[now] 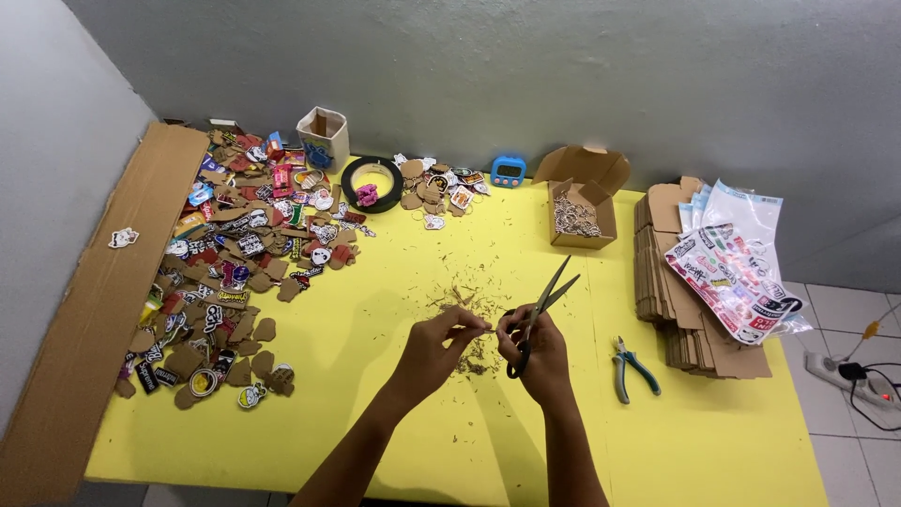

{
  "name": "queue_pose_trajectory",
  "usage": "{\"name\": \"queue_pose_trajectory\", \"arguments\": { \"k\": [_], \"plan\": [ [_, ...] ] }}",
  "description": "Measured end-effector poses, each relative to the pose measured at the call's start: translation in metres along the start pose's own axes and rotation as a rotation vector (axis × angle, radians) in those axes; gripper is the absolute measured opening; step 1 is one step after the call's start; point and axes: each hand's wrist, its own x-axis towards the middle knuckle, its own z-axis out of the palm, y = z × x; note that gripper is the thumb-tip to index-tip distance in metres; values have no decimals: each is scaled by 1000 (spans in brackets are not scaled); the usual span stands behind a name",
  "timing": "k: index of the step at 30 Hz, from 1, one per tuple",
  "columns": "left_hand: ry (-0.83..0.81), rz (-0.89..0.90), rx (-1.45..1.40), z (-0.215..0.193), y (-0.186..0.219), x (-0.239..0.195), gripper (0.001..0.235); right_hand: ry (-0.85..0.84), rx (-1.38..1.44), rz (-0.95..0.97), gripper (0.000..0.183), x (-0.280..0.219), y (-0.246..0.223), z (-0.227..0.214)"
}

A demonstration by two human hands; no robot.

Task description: Trimming cardboard cutouts with scissors and assembling them with metal rings to create keychains.

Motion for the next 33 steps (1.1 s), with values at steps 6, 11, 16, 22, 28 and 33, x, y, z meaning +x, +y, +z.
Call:
{"name": "queue_pose_trajectory", "arguments": {
  "k": [6, 11, 16, 22, 28, 33],
  "plan": [
    [134, 4, 30, -17, 4, -1, 6, 212, -202, -73, 31, 13, 0, -40],
    [191, -92, -17, -29, -21, 0, 17, 272, -246, -30, 28, 18, -7, -57],
    [217, -161, -45, -33, -33, 0, 24, 379, -405, 157, 29, 79, 34, -94],
    [234, -203, -25, -43, -44, -1, 25, 523, -369, -105, 36, 193, 5, -121],
    [259, -311, 40, -63, -61, -3, 26, 491, -677, 68, 31, 191, 37, -157],
    [224, -391, 166, -64, -89, 0, 26, 341, -860, 254, 47, 138, 70, -170]
  ]
}}
